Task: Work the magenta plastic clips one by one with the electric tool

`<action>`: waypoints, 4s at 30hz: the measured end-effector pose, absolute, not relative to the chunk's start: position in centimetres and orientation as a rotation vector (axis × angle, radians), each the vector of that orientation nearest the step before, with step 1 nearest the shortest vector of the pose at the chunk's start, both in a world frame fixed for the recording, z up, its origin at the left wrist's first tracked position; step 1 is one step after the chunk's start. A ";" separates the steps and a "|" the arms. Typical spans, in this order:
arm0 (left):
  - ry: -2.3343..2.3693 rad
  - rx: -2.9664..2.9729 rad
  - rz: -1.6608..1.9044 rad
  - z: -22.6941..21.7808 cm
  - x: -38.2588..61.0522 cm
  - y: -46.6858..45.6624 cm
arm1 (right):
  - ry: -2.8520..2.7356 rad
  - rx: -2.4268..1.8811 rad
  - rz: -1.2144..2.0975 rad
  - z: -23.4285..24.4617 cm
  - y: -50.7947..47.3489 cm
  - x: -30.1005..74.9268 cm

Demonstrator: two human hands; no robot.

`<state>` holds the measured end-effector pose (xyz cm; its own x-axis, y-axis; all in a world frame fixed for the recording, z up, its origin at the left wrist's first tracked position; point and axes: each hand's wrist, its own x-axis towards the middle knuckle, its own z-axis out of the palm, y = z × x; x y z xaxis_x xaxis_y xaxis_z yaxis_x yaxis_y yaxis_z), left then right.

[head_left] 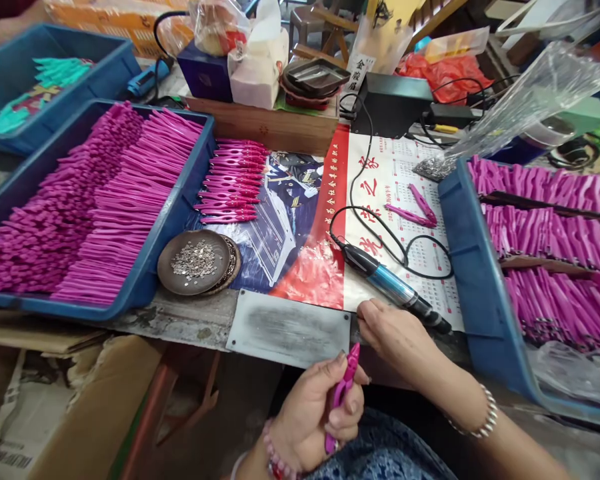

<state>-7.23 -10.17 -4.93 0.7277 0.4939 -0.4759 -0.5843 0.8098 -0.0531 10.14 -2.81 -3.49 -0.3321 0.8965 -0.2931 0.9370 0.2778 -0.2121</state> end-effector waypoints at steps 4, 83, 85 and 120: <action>0.458 -0.223 0.608 -5.1 -7.1 -10.1 | 2.540 1.684 -0.745 -2.9 -2.9 12.0; 0.468 -0.351 0.662 -4.9 -4.6 -7.8 | 2.781 2.180 -1.394 -1.7 -6.7 9.2; 0.470 -0.377 0.654 -5.0 -4.7 -7.8 | 2.787 2.100 -1.404 -1.7 -6.5 9.3; 0.417 -0.211 0.668 -4.4 -5.5 -8.2 | 2.606 2.229 -1.595 0.4 -7.6 8.9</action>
